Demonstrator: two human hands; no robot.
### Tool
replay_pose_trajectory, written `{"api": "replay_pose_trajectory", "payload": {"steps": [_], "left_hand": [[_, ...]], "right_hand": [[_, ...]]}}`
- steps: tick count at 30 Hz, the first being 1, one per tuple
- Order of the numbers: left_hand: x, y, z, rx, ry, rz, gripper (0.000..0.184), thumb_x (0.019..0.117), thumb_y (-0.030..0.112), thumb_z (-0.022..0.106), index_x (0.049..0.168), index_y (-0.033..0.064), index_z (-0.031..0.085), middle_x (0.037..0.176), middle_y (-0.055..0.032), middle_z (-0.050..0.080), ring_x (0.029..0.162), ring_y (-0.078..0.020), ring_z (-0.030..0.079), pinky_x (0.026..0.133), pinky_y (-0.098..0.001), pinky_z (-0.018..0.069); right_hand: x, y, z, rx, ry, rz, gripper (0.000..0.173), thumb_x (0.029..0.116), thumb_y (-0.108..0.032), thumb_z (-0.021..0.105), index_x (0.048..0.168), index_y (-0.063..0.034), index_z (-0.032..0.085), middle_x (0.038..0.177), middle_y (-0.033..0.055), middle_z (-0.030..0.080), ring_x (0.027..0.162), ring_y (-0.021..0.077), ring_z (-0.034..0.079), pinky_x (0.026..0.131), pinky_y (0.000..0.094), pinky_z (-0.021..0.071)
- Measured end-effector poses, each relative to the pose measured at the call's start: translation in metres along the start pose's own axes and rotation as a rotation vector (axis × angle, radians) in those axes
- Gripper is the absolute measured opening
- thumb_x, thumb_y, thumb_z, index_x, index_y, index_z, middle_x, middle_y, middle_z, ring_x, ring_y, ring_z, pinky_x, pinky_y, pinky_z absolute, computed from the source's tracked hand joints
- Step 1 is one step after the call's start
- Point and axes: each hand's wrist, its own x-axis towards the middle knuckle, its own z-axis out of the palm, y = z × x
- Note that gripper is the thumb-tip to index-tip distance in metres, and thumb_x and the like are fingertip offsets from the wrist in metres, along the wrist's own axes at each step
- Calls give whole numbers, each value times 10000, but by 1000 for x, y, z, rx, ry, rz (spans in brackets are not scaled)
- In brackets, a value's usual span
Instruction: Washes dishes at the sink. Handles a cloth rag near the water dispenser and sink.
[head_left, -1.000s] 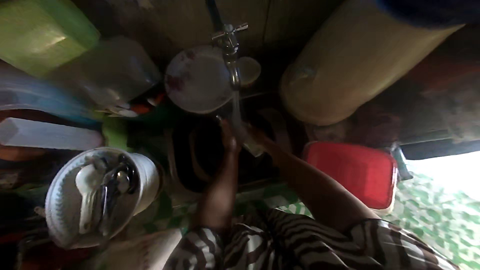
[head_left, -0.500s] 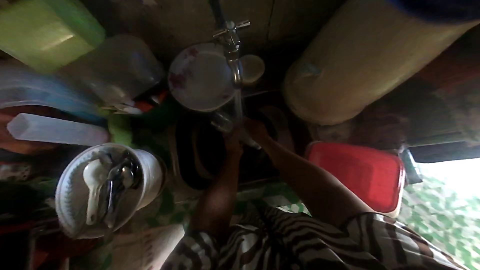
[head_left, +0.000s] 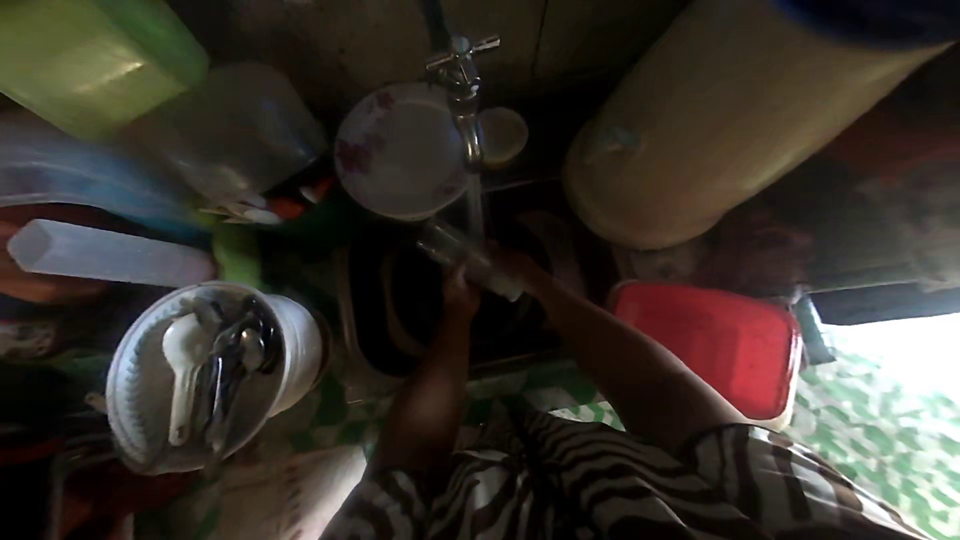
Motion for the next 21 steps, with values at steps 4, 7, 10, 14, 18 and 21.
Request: {"api": "replay_pose_trajectory", "payload": {"steps": [4, 7, 10, 14, 18, 21], "left_hand": [[-4, -5, -5, 157, -30, -25, 509, 1049, 357, 569, 1497, 151, 443, 1394, -134, 584, 1201, -290, 603, 961, -503, 535], [-5, -3, -5, 178, 2, -19, 521, 1052, 355, 574, 1510, 165, 417, 1388, -140, 585, 1191, -296, 608, 949, -508, 541], [-10, 0, -8, 423, -34, 33, 555, 1046, 355, 593, 1514, 121, 407, 1377, -170, 583, 1183, -298, 603, 958, -502, 535], [-16, 4, -16, 805, -151, 83, 618, 1044, 341, 599, 1563, 114, 352, 1426, -194, 565, 1226, -315, 605, 995, -513, 530], [-14, 8, -10, 961, -124, 158, 777, 964, 344, 723, 1563, 43, 331, 1477, -231, 515, 1326, -349, 541, 1081, -521, 476], [-13, 12, 4, 1000, -40, 246, 1003, 867, 263, 837, 1595, -7, 202, 1552, -270, 413, 1407, -374, 462, 1158, -509, 412]], "right_hand": [[-1, -6, 7, 2, -36, -39, 528, 1127, -360, 349, 1604, -134, 345, 1526, 194, 502, 1400, 370, 491, 1163, 580, 379], [1, -16, 12, -78, -26, -77, 528, 1112, -291, 429, 1595, -96, 346, 1525, 203, 498, 1390, 368, 501, 1159, 548, 397], [1, -35, 9, 74, 28, -67, 480, 1118, -273, 416, 1520, -12, 441, 1466, 248, 537, 1353, 369, 532, 1149, 530, 407], [1, -50, -1, 310, 11, -44, 616, 1068, -440, 510, 1549, -69, 402, 1454, 220, 548, 1318, 327, 559, 1105, 528, 454], [9, -46, 2, 401, 55, -64, 855, 904, -335, 784, 1585, -107, 322, 1452, 203, 544, 1282, 306, 582, 1061, 498, 508], [12, -41, 2, 445, 45, -81, 891, 866, -328, 814, 1577, -105, 326, 1462, 207, 527, 1291, 310, 571, 1054, 504, 514]]}}
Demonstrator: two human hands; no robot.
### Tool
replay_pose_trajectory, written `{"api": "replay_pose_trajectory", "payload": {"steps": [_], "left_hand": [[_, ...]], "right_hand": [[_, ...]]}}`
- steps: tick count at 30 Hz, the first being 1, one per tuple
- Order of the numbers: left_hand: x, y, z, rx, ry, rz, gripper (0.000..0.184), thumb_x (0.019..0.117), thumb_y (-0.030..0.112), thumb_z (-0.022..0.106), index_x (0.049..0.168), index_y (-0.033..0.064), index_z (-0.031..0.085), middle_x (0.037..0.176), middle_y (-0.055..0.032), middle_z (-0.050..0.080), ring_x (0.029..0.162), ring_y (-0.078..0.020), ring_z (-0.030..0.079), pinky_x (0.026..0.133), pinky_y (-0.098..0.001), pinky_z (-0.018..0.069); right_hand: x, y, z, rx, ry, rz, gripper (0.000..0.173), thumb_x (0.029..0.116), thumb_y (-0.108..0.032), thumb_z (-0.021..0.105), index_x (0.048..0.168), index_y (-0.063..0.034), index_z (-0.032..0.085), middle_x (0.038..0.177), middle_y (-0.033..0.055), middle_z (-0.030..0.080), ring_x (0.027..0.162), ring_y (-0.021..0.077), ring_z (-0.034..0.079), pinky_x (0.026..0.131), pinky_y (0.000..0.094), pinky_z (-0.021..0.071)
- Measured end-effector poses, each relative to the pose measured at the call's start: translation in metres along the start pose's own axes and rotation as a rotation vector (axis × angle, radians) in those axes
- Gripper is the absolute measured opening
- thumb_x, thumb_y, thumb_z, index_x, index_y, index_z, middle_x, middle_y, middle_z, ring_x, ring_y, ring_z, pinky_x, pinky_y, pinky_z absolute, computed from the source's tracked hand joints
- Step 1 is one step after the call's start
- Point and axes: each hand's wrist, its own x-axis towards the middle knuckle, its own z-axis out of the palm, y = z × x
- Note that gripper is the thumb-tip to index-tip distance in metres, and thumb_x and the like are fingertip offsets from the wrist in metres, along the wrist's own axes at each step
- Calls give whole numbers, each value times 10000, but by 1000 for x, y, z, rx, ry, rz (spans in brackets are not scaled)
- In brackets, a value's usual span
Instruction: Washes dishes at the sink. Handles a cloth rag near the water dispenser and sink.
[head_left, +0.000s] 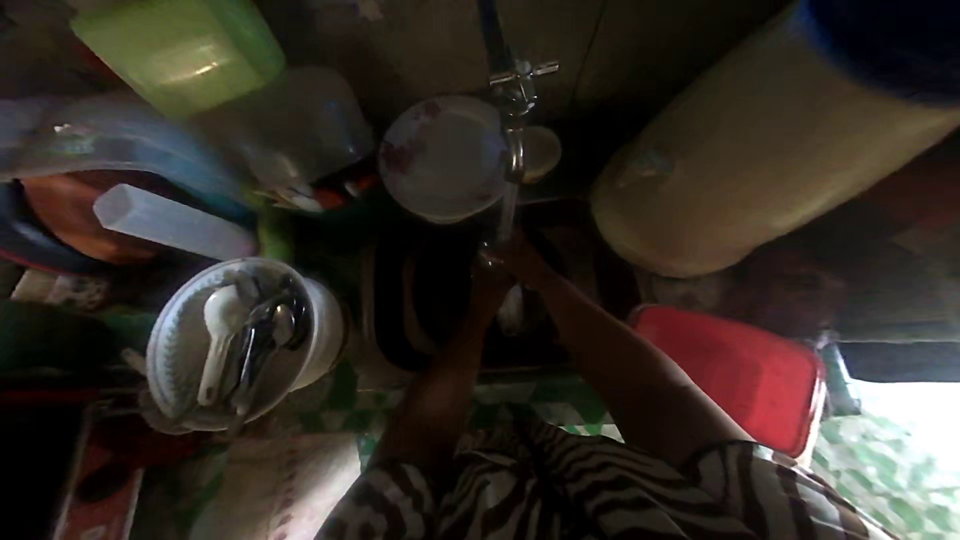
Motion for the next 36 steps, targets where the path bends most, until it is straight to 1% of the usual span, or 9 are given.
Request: {"api": "replay_pose_trajectory", "payload": {"steps": [5, 10, 14, 19, 24, 26, 29, 33, 36], "left_hand": [[7, 2, -7, 61, 40, 48, 1055, 805, 319, 885, 1590, 55, 231, 1482, -250, 501, 1318, -367, 555, 1083, -552, 483], [0, -1, -17, 111, -71, 85, 948, 852, 300, 848, 1579, 74, 284, 1444, -247, 542, 1270, -396, 585, 1039, -584, 501], [5, -7, -22, 14, -79, 209, 868, 847, 250, 849, 1540, 52, 364, 1415, -230, 565, 1260, -346, 591, 1051, -523, 509], [6, 28, -39, 131, -193, 91, 793, 917, 347, 774, 1528, 31, 377, 1385, -216, 591, 1262, -323, 598, 1071, -528, 495], [-5, 44, -48, 276, -374, -41, 716, 941, 352, 751, 1502, 30, 443, 1389, -225, 592, 1275, -344, 591, 1093, -547, 464], [0, 25, -44, 256, -442, -28, 690, 930, 319, 766, 1490, 49, 467, 1331, -220, 629, 1212, -337, 631, 1052, -541, 502], [5, 18, -45, 246, -362, -51, 657, 940, 318, 763, 1456, 21, 487, 1325, -231, 627, 1218, -352, 623, 1060, -532, 493], [11, 22, -65, 347, -157, -51, 879, 879, 504, 776, 1501, -5, 421, 1459, -248, 525, 1351, -393, 519, 1118, -575, 437], [12, 27, -84, 366, -35, -30, 674, 908, 470, 747, 1380, 16, 588, 1426, -258, 553, 1347, -424, 511, 1099, -613, 431]], "right_hand": [[-7, -4, 0, 88, -33, 13, 754, 879, -276, 810, 1479, -43, 418, 1305, 204, 607, 1152, 282, 629, 967, 473, 554], [-10, 1, 4, 52, 121, 51, 911, 818, -284, 863, 1534, -71, 340, 1338, 213, 594, 1178, 306, 623, 977, 502, 551], [-5, 8, 7, 77, 182, 54, 845, 855, -294, 836, 1525, -65, 375, 1307, 207, 621, 1159, 300, 635, 965, 498, 557], [-10, -4, 20, 185, 309, 145, 763, 842, -345, 845, 1447, -58, 480, 1237, 200, 651, 1098, 306, 650, 916, 511, 564], [0, -13, 3, 27, 358, 213, 530, 1018, -369, 629, 1394, -2, 559, 1358, 227, 601, 1241, 335, 591, 1047, 521, 494], [-1, -21, -18, 90, 311, 261, 499, 999, -400, 654, 1339, -38, 602, 1281, 160, 637, 1146, 257, 619, 961, 453, 536], [0, -29, -28, 162, 361, 312, 658, 937, -490, 713, 1401, -52, 552, 1367, 188, 586, 1228, 315, 587, 989, 514, 529], [4, -23, -27, 82, 586, 182, 774, 868, -453, 799, 1486, -101, 492, 1439, 205, 549, 1296, 354, 551, 1025, 571, 495], [-9, -24, -23, -94, 444, 150, 806, 858, -337, 840, 1507, -83, 434, 1389, 257, 561, 1195, 399, 610, 950, 576, 543]]}}
